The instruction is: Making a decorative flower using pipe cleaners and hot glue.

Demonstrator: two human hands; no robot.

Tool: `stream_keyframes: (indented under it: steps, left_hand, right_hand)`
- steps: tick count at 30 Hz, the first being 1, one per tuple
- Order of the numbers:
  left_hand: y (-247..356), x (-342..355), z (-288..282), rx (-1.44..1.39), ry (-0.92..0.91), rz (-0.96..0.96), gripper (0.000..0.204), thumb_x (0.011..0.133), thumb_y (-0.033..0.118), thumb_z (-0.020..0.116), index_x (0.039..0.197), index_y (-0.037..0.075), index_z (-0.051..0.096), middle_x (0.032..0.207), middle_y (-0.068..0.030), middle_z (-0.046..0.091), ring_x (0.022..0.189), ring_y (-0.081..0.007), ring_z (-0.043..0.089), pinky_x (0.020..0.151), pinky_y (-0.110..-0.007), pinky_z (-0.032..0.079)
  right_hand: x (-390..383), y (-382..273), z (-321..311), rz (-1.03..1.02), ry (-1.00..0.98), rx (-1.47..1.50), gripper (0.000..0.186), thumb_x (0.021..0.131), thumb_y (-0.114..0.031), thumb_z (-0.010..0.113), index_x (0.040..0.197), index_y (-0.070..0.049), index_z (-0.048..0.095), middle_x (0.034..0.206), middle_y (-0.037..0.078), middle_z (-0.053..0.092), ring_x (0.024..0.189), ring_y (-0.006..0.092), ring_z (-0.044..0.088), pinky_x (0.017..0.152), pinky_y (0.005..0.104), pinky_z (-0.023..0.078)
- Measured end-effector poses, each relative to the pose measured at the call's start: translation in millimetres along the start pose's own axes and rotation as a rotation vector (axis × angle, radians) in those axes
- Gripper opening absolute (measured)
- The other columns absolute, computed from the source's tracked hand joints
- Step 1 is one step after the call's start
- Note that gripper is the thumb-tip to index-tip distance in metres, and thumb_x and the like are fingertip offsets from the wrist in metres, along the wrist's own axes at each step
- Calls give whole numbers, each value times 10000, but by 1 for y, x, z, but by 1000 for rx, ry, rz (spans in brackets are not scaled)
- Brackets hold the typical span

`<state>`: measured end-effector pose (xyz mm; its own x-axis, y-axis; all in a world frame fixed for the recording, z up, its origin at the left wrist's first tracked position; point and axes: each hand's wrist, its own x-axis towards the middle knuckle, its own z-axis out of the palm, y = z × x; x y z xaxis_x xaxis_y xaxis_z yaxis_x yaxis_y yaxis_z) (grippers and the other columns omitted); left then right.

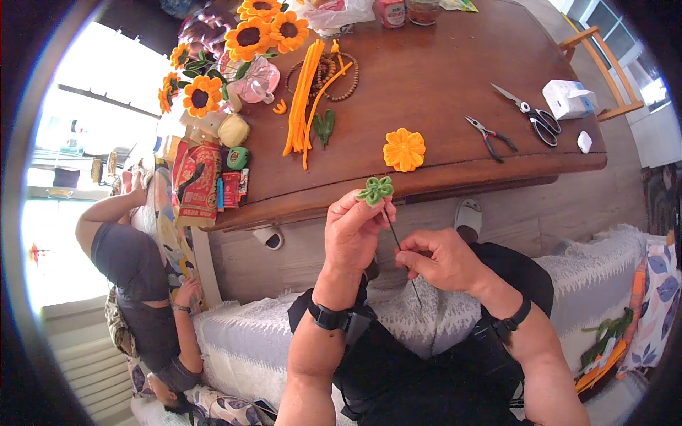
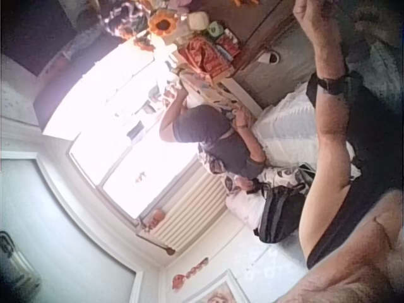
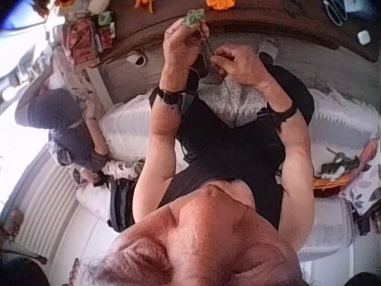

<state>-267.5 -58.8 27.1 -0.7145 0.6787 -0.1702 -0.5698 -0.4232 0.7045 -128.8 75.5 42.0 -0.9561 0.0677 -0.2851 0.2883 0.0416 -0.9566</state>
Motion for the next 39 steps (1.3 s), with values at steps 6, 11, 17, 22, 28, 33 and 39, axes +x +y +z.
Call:
stream_keyframes:
  steps: [6, 11, 17, 22, 28, 33, 39]
  left_hand:
    - [2, -1, 2, 21, 3, -16, 167, 922, 89, 658, 1036, -25, 703, 937, -113, 703, 761, -170, 641, 678, -266, 494]
    - [2, -1, 4, 19, 13, -28, 175, 936, 110, 649, 1035, -26, 697, 939, -114, 698, 761, -165, 634, 671, -264, 489]
    - [3, -1, 7, 27, 47, -22, 181, 944, 121, 635, 1031, -25, 695, 908, -118, 693, 760, -167, 630, 674, -265, 482]
    - [2, -1, 6, 18, 69, -31, 178, 944, 120, 630, 1025, -25, 694, 882, -117, 692, 744, -163, 626, 667, -260, 477]
    - [3, 0, 7, 21, 51, -37, 172, 934, 100, 640, 1036, -29, 692, 884, -106, 699, 742, -154, 632, 666, -256, 481]
    - [0, -1, 7, 98, 66, 3, 158, 914, 65, 681, 1040, -28, 695, 883, -91, 708, 740, -136, 628, 668, -250, 478]
    - [1, -2, 7, 166, 79, 26, 152, 925, 63, 682, 1044, -31, 699, 883, -87, 711, 740, -127, 622, 672, -242, 474]
  right_hand:
    - [0, 4, 1, -9, 16, 45, 165, 951, -153, 670, 984, 7, 697, 791, 93, 731, 648, 121, 682, 594, 296, 533]
    - [-1, 4, 2, 10, 11, 91, 170, 961, -151, 663, 990, 14, 694, 814, 80, 730, 662, 116, 683, 597, 283, 535]
    - [-1, 5, 1, 13, 12, 84, 178, 970, -153, 654, 1009, 15, 698, 820, 69, 730, 678, 111, 685, 607, 275, 540]
    - [-1, 5, 1, 6, -1, 94, 175, 968, -150, 657, 1012, 14, 700, 824, 70, 732, 677, 109, 685, 605, 277, 539]
    - [-1, 6, 0, 14, -15, 111, 166, 967, -145, 658, 1001, 12, 698, 830, 62, 730, 673, 105, 676, 603, 269, 533]
    - [-1, -1, 1, 99, -38, 165, 164, 981, -147, 647, 999, 9, 697, 851, 59, 726, 685, 104, 670, 615, 262, 537]
    - [-2, -3, 2, 94, -22, 196, 156, 979, -134, 650, 997, 15, 693, 844, 60, 720, 683, 102, 669, 617, 260, 545]
